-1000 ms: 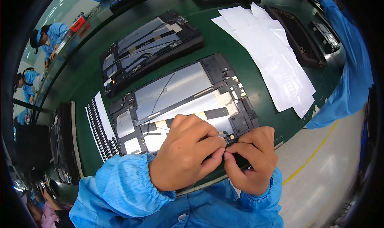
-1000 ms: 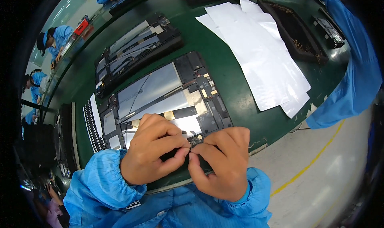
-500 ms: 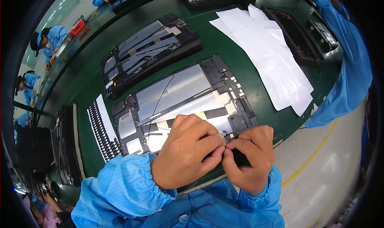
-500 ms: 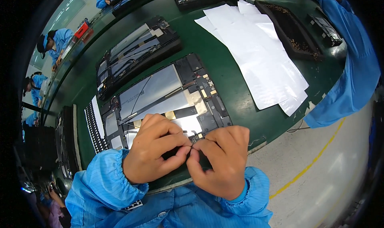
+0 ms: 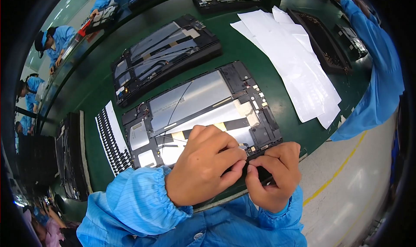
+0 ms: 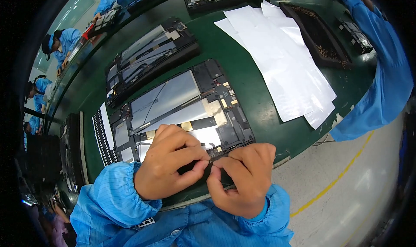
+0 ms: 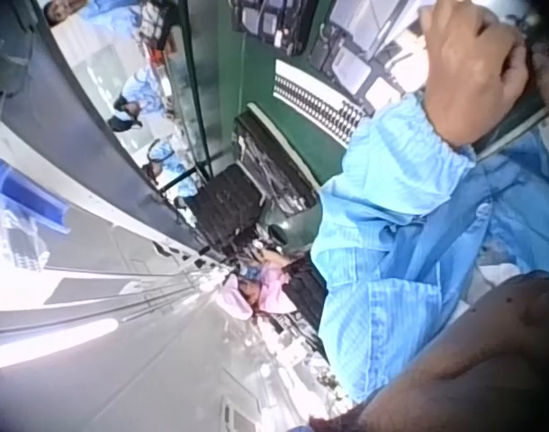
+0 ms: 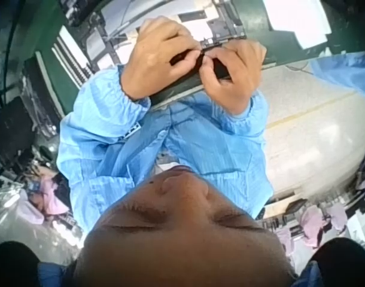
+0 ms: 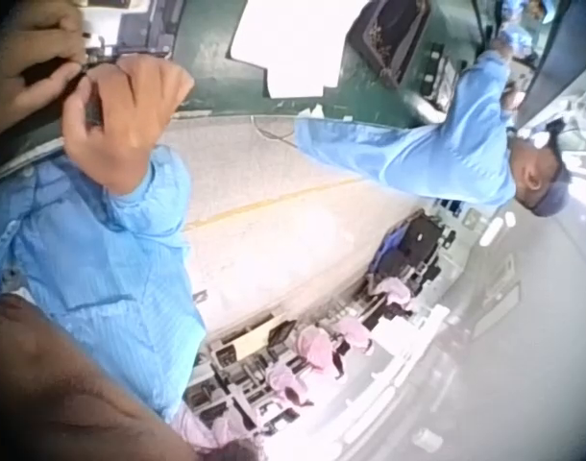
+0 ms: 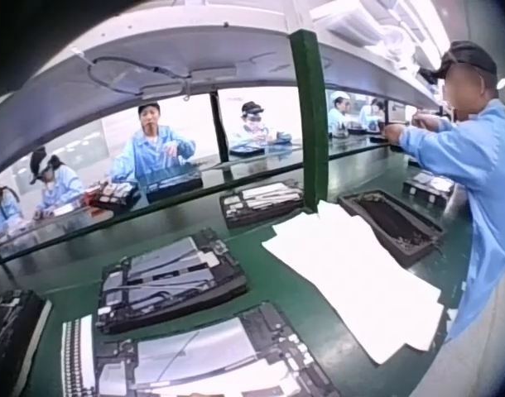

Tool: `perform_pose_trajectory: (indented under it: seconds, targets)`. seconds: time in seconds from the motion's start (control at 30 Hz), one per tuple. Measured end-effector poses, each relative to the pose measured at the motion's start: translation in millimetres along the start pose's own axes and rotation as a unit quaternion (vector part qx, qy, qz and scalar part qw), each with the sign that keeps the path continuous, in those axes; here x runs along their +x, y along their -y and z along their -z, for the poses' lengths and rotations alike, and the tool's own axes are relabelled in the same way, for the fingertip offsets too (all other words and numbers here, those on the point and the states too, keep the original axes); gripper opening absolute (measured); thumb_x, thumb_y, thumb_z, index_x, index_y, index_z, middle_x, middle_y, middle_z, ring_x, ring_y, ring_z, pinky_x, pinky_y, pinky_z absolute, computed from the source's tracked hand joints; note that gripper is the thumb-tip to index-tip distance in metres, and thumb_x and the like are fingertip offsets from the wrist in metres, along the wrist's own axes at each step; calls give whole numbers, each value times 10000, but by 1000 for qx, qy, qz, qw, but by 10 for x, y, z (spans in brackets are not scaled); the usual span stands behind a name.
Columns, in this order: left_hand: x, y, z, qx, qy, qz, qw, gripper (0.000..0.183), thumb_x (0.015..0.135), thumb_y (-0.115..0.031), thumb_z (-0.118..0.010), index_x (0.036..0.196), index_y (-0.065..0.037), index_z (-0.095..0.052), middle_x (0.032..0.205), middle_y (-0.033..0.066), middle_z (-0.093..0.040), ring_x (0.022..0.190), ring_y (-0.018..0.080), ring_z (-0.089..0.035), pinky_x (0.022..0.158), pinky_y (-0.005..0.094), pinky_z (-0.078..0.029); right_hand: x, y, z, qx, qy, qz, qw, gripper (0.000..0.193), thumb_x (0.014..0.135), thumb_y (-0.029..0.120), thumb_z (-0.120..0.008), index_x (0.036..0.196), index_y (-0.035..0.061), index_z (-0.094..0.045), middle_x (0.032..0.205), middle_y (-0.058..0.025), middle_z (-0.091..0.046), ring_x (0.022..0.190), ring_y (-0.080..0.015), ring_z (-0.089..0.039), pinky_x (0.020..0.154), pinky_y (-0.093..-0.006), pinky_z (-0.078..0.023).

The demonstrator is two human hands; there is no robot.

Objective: The person assembles electronic tablet devices by hand, connecting ribbon cables, circuit boards, and batteries.

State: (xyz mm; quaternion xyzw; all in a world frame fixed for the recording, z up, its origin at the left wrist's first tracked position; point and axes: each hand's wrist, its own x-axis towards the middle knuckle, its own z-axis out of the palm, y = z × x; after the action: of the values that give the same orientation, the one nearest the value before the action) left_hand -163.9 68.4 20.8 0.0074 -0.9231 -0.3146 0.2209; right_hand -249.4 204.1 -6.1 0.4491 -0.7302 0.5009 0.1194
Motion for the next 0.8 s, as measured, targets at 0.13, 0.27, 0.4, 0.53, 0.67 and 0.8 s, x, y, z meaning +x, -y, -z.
perform_pose_trajectory:
  seconds: [0.13, 0.27, 0.4, 0.53, 0.67, 0.8]
  targets:
    - [6, -18, -12, 5, 7, 4, 1000, 162, 609, -22, -700, 749, -66, -634, 755, 31, -546, 738, 215, -510, 673, 334, -366, 16, -20, 0, 19, 16, 5, 1000, 176, 505, 7, -644, 665, 61, -593, 673, -36, -501, 646, -215, -458, 625, -334, -316]
    - [-3, -3, -2, -3, 1, -2, 1000, 164, 609, -20, -699, 753, -66, -632, 757, 30, -546, 737, 214, -510, 672, 335, -366, 8, -14, -28, 7, 12, 9, 1000, 172, 503, 9, -644, 658, 62, -589, 673, -35, -503, 639, -212, -457, 625, -330, -311]
    - [3, -10, -8, -3, 2, -2, 1000, 164, 611, -18, -698, 752, -66, -631, 758, 30, -546, 736, 210, -510, 670, 334, -365, 21, -10, -30, 6, 15, 7, 1000, 173, 495, 11, -642, 649, 63, -583, 675, -36, -505, 641, -211, -457, 629, -332, -309]
    - [7, -13, -16, -2, 4, -1, 1000, 163, 612, -17, -697, 751, -66, -628, 761, 30, -547, 734, 208, -510, 670, 334, -363, 33, -19, -39, -1, 20, 12, 1000, 179, 480, 10, -632, 639, 65, -571, 674, -33, -499, 650, -212, -454, 633, -337, -305]
    - [12, -9, -15, -2, 5, -4, 1000, 163, 613, -14, -694, 752, -66, -626, 764, 31, -546, 732, 207, -509, 673, 335, -361, 35, -34, -44, 0, 23, 15, 1000, 178, 472, 6, -619, 629, 66, -560, 677, -35, -494, 665, -217, -456, 638, -341, -303]
    - [24, 0, -15, 3, 2, -10, 1000, 162, 615, -11, -689, 752, -65, -624, 761, 34, -542, 727, 209, -505, 676, 338, -359, -11, -60, -5, -7, 8, 2, 1000, 175, 477, -4, -603, 632, 63, -557, 695, -43, -499, 670, -227, -458, 650, -344, -316]
